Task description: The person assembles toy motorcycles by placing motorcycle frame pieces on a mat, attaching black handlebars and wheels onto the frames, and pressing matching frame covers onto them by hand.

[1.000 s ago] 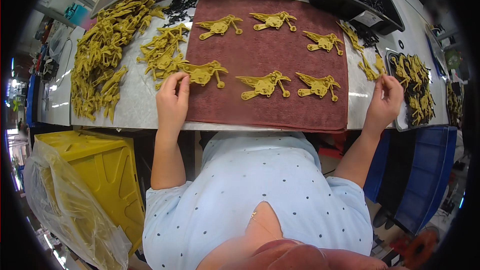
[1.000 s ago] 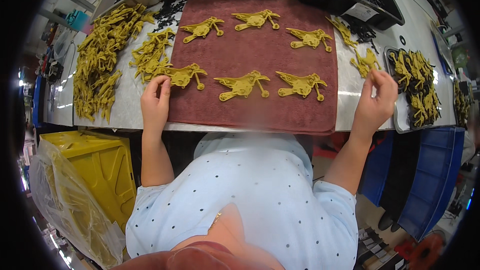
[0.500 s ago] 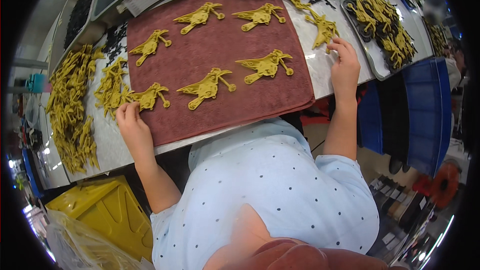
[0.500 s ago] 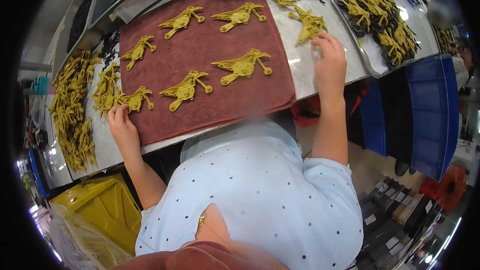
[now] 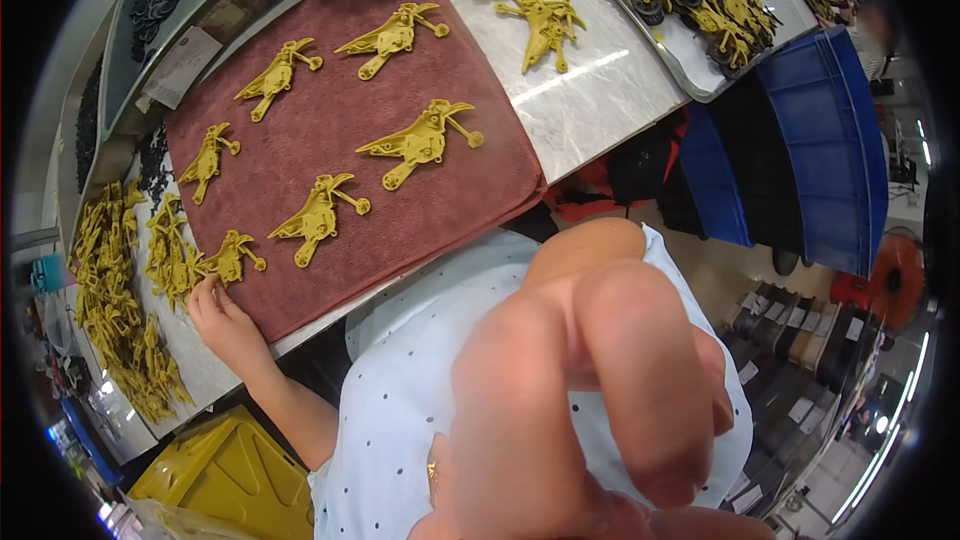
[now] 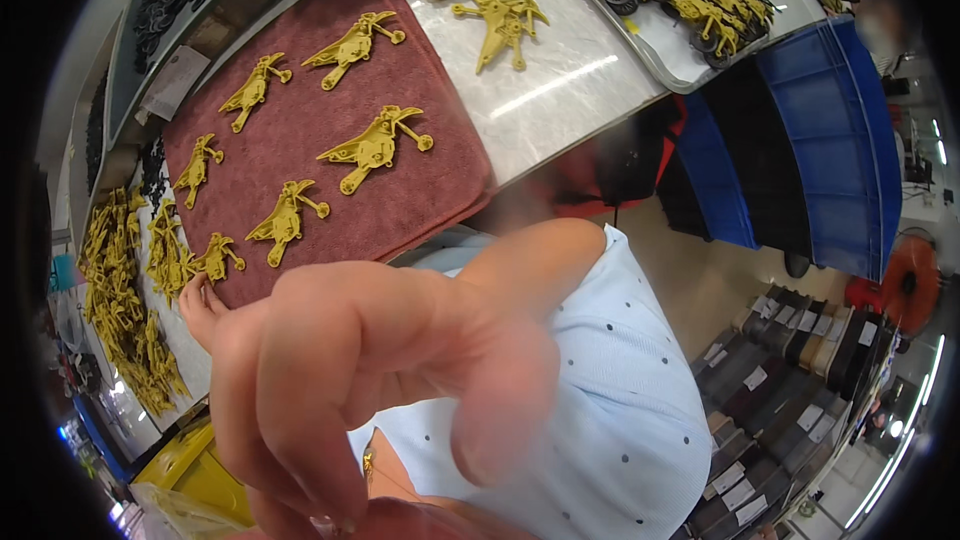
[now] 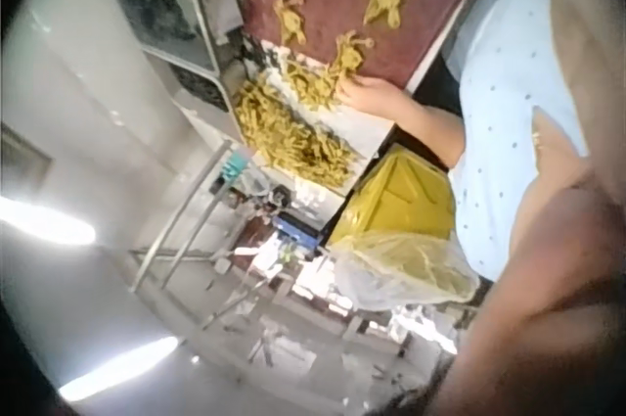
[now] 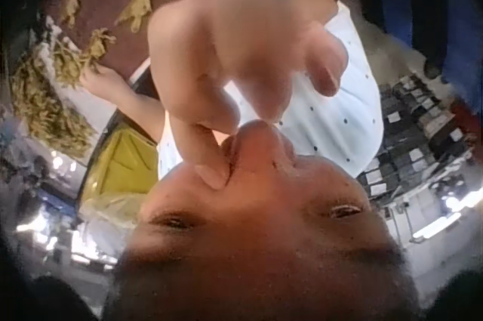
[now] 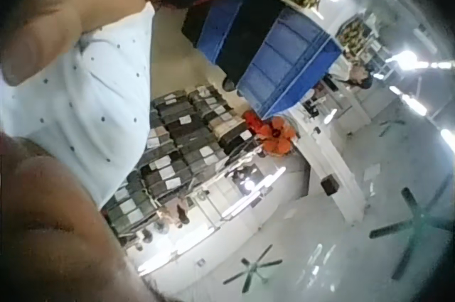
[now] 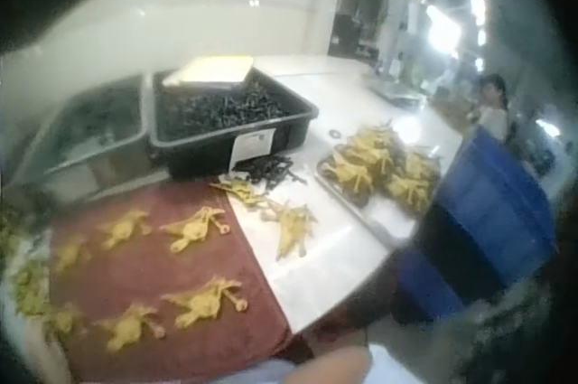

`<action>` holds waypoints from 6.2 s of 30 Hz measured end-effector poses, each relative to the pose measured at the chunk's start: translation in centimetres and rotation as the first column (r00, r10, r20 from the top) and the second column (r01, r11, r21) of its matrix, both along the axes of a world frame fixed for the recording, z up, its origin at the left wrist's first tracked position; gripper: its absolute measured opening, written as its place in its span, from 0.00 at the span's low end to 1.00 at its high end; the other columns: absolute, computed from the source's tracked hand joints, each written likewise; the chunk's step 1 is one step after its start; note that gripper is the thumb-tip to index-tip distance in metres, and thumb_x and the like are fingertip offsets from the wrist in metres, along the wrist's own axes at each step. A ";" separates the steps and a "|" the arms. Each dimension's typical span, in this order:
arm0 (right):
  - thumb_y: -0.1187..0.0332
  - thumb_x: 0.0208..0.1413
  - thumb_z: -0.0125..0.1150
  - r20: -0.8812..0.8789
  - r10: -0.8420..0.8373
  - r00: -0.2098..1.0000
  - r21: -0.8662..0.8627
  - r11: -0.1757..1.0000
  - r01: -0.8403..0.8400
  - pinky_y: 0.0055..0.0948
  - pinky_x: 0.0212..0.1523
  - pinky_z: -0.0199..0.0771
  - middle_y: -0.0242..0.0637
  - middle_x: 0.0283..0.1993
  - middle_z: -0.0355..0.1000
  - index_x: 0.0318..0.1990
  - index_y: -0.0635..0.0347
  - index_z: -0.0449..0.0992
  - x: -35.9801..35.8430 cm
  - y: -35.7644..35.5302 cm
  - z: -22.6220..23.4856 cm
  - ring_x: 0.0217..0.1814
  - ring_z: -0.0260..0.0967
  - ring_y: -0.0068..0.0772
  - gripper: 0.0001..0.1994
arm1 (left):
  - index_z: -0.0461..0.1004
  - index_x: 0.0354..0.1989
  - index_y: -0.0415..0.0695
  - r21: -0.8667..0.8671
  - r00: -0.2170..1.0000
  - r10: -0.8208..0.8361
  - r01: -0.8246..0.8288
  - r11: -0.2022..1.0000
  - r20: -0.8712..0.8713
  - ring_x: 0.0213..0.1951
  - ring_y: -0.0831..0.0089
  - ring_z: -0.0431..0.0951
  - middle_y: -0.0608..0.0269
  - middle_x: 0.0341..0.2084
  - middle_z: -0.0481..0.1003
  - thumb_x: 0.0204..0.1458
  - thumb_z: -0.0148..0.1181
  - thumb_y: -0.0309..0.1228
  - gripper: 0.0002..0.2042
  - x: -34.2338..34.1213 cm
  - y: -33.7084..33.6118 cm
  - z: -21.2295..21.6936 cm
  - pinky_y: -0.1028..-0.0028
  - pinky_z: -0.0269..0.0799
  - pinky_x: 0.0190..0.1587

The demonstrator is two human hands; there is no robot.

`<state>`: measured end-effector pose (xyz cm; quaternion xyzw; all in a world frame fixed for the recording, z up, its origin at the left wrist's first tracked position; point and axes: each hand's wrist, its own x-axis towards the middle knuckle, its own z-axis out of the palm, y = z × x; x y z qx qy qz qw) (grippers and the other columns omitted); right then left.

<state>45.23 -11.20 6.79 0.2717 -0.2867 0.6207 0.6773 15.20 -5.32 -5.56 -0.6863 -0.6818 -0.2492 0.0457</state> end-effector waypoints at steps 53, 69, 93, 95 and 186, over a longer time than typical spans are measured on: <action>0.60 0.55 0.58 0.120 0.368 0.922 0.103 0.919 -0.380 0.27 0.41 0.67 0.41 0.37 0.63 0.41 0.68 0.65 -2.5 -4.3 2.6 0.42 0.64 0.34 0.18 | 0.73 0.44 0.37 -0.771 0.900 -0.148 0.428 0.471 0.410 0.33 0.58 0.75 0.48 0.31 0.74 0.50 0.59 0.29 0.14 -2.6 -12.5 -0.3 0.67 0.72 0.39; 0.63 0.54 0.59 0.184 0.709 0.681 -0.183 0.705 -0.685 0.27 0.38 0.67 0.40 0.35 0.63 0.38 0.66 0.66 -9.2 -5.6 1.0 0.40 0.64 0.33 0.14 | 0.73 0.43 0.36 -0.348 0.382 0.130 0.585 0.733 0.915 0.31 0.61 0.74 0.49 0.31 0.73 0.50 0.58 0.29 0.14 -2.5 -22.5 -7.0 0.69 0.71 0.37; 0.69 0.52 0.60 0.225 0.524 0.821 -0.307 0.838 -0.451 0.26 0.34 0.66 0.38 0.31 0.62 0.34 0.63 0.67 -15.7 2.1 2.1 0.37 0.64 0.32 0.09 | 0.73 0.42 0.35 0.396 -0.437 -0.150 0.550 0.735 0.887 0.27 0.66 0.73 0.49 0.30 0.71 0.51 0.57 0.30 0.13 -0.8 -5.0 -3.6 0.73 0.70 0.33; 0.69 0.51 0.60 0.220 0.485 0.846 -0.316 0.857 -0.408 0.26 0.34 0.66 0.37 0.30 0.62 0.33 0.63 0.68 -14.5 2.3 3.0 0.36 0.64 0.32 0.09 | 0.73 0.42 0.35 0.438 -0.498 -0.146 0.541 0.718 0.855 0.27 0.66 0.73 0.49 0.30 0.71 0.51 0.57 0.30 0.13 0.1 -3.7 -2.9 0.74 0.70 0.33; 0.73 0.57 0.59 0.832 -0.140 0.536 -0.465 0.350 0.813 0.18 0.23 0.66 0.31 0.30 0.71 0.38 0.62 0.73 11.3 -2.1 -5.7 0.23 0.64 0.18 0.04 | 0.75 0.29 0.37 -0.919 0.714 -0.656 0.044 0.391 -0.245 0.23 0.56 0.75 0.48 0.27 0.73 0.51 0.56 0.28 0.07 2.7 -3.0 10.3 0.69 0.73 0.31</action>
